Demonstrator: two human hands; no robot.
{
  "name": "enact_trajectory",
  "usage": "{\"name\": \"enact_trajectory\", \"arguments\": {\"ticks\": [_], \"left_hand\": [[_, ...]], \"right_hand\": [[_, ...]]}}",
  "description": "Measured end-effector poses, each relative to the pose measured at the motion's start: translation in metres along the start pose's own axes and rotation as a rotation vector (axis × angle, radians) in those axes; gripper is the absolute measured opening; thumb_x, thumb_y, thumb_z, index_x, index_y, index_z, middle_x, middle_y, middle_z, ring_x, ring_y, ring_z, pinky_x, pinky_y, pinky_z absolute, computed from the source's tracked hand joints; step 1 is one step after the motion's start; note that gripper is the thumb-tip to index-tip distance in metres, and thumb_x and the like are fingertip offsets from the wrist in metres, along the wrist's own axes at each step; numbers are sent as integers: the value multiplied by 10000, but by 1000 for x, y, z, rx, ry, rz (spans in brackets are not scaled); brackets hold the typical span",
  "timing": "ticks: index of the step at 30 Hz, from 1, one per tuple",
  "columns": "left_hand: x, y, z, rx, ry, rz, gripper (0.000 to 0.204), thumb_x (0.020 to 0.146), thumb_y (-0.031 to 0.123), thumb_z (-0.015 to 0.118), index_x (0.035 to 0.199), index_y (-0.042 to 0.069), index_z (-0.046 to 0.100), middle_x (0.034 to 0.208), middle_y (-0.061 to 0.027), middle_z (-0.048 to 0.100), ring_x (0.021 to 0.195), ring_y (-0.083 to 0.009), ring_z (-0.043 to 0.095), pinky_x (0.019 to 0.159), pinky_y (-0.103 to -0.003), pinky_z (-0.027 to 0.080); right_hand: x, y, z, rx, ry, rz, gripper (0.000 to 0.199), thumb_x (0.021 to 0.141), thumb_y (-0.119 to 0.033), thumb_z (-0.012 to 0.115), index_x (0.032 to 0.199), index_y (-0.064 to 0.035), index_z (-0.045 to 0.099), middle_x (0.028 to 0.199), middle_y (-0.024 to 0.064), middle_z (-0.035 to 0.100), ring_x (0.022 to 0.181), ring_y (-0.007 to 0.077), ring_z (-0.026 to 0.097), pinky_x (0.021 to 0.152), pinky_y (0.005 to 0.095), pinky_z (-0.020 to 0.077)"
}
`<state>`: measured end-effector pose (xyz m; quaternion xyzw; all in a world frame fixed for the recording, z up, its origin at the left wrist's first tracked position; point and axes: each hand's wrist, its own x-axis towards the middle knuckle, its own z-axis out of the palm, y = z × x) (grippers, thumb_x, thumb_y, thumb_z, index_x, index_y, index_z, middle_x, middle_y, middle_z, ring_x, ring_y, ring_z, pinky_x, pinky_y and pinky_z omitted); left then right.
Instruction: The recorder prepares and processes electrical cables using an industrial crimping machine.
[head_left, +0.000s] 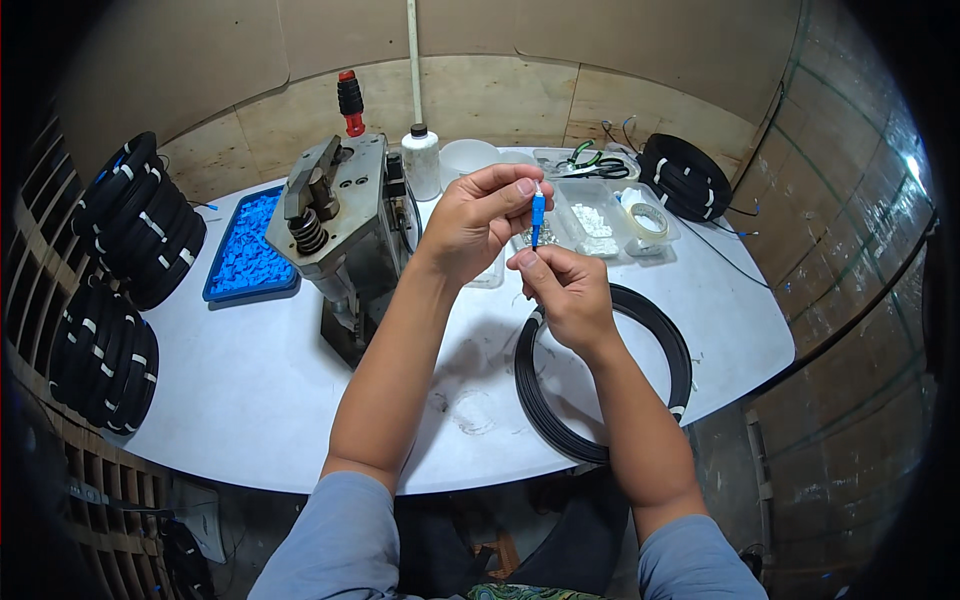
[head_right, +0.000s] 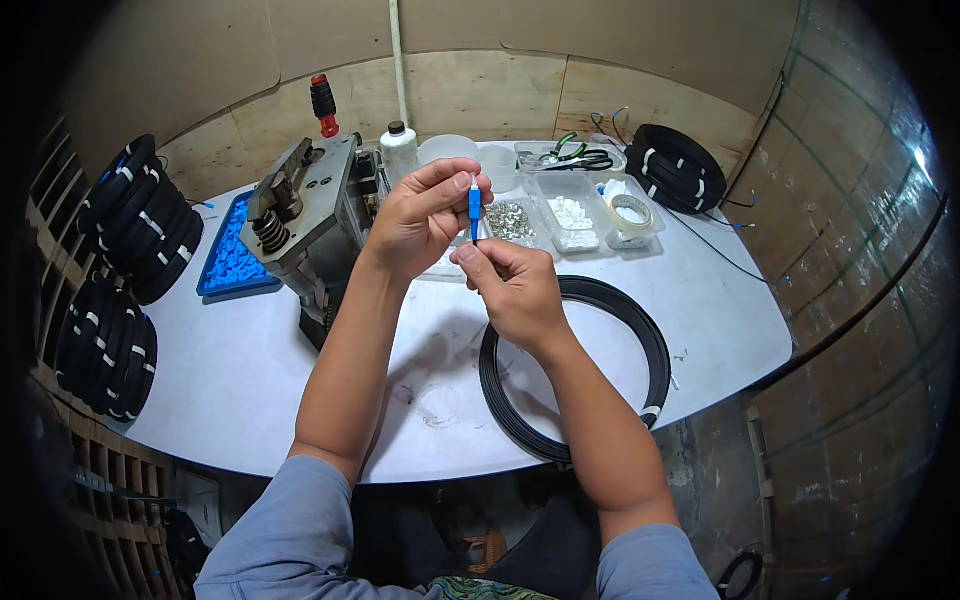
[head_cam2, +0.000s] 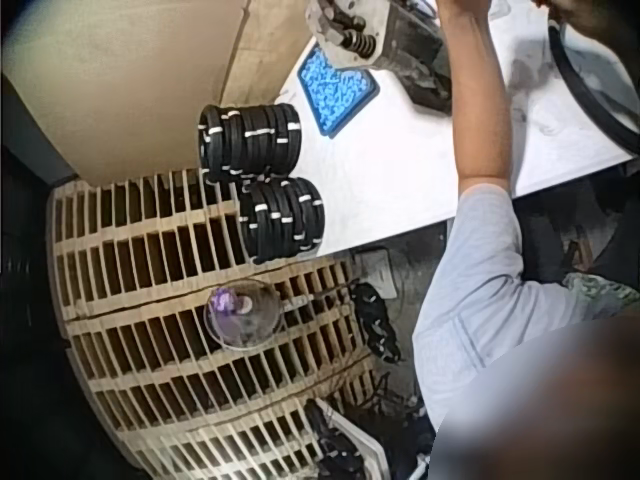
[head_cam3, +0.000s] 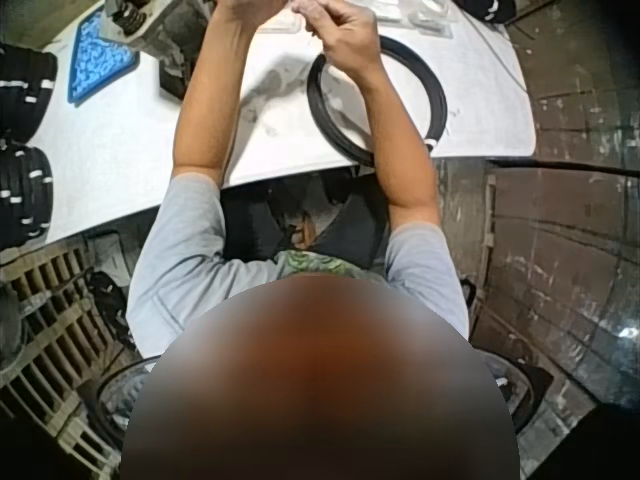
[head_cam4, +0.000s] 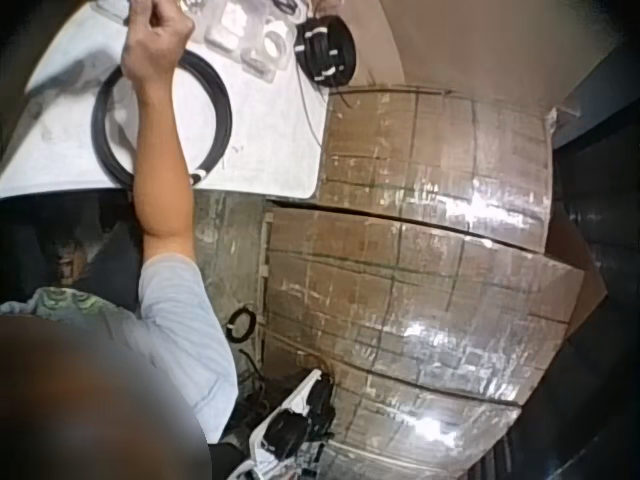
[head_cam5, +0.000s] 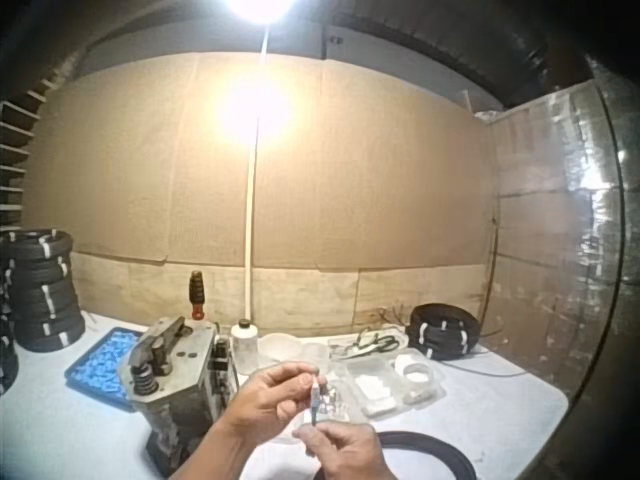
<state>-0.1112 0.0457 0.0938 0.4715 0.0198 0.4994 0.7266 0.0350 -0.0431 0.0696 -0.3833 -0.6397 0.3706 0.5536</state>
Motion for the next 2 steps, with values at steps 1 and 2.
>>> {"name": "enact_trajectory", "arguments": {"ticks": [1,2], "left_hand": [[0,0,-2,8,-29,16,200,939,87,642,1125,18,663,1012,-124,698,967,-225,663,848,-352,544],[1,0,-5,16,-58,32,204,939,86,641,1130,19,663,1016,-124,698,976,-227,663,857,-361,544]], "right_hand": [[0,0,0,2,0,7,240,973,-229,626,928,-20,736,667,-9,589,634,68,508,592,226,421],[0,-1,0,4,1,14,237,972,-229,627,929,-23,737,667,-9,590,638,69,508,597,225,424]]}}
